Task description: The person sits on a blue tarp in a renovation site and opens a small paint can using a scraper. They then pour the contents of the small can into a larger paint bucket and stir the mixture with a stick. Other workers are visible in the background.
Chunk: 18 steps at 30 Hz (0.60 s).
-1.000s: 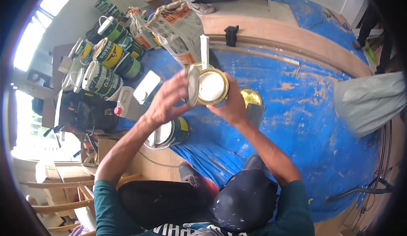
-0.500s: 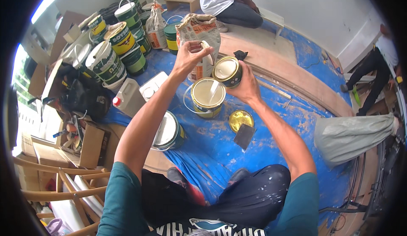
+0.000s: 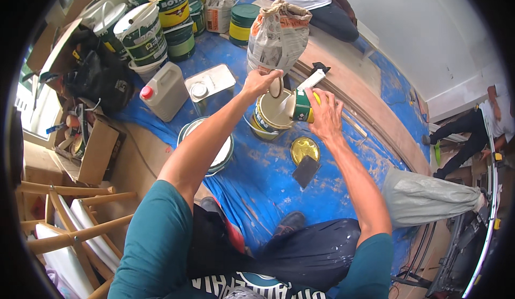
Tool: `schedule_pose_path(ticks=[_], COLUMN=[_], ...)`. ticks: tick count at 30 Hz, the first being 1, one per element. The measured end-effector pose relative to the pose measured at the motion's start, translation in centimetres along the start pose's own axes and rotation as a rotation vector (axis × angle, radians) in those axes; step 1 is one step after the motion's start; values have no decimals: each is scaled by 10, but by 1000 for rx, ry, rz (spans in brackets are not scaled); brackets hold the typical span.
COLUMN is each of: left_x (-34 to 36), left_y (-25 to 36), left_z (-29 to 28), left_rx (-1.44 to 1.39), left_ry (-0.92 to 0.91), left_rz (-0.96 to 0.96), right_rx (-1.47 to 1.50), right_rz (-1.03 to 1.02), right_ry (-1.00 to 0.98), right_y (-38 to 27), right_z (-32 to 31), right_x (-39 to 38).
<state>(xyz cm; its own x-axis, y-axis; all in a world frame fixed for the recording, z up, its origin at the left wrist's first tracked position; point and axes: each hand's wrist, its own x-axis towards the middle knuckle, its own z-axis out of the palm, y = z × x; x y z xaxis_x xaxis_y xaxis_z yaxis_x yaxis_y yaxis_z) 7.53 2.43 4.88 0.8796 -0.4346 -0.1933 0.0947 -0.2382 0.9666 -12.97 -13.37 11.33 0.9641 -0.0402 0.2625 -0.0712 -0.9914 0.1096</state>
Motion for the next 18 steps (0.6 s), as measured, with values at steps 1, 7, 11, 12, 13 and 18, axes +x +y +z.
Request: schedule_pose_path(ticks=[1, 7, 11, 12, 13, 18], left_x=[0, 4, 4, 4, 5, 7], left_y=[-4, -24, -22, -21, -19, -20], left_z=[0, -1, -1, -2, -3, -9], left_rx=[19, 158, 169, 174, 179, 127], left_ry=[3, 22, -29, -44, -59, -142], left_rz=[-8, -15, -49, -59, -68, -98], right_rx=[-24, -82, -115, -123, -131, -142], right_rz=[-23, -121, -194, -203, -213, -209], right_ry=[-2, 13, 6, 13, 21, 29], right_y=[-1, -8, -13, -12, -11, -10], right_z=[2, 11, 12, 14, 17, 24], right_x=[1, 10, 9, 9, 8, 4])
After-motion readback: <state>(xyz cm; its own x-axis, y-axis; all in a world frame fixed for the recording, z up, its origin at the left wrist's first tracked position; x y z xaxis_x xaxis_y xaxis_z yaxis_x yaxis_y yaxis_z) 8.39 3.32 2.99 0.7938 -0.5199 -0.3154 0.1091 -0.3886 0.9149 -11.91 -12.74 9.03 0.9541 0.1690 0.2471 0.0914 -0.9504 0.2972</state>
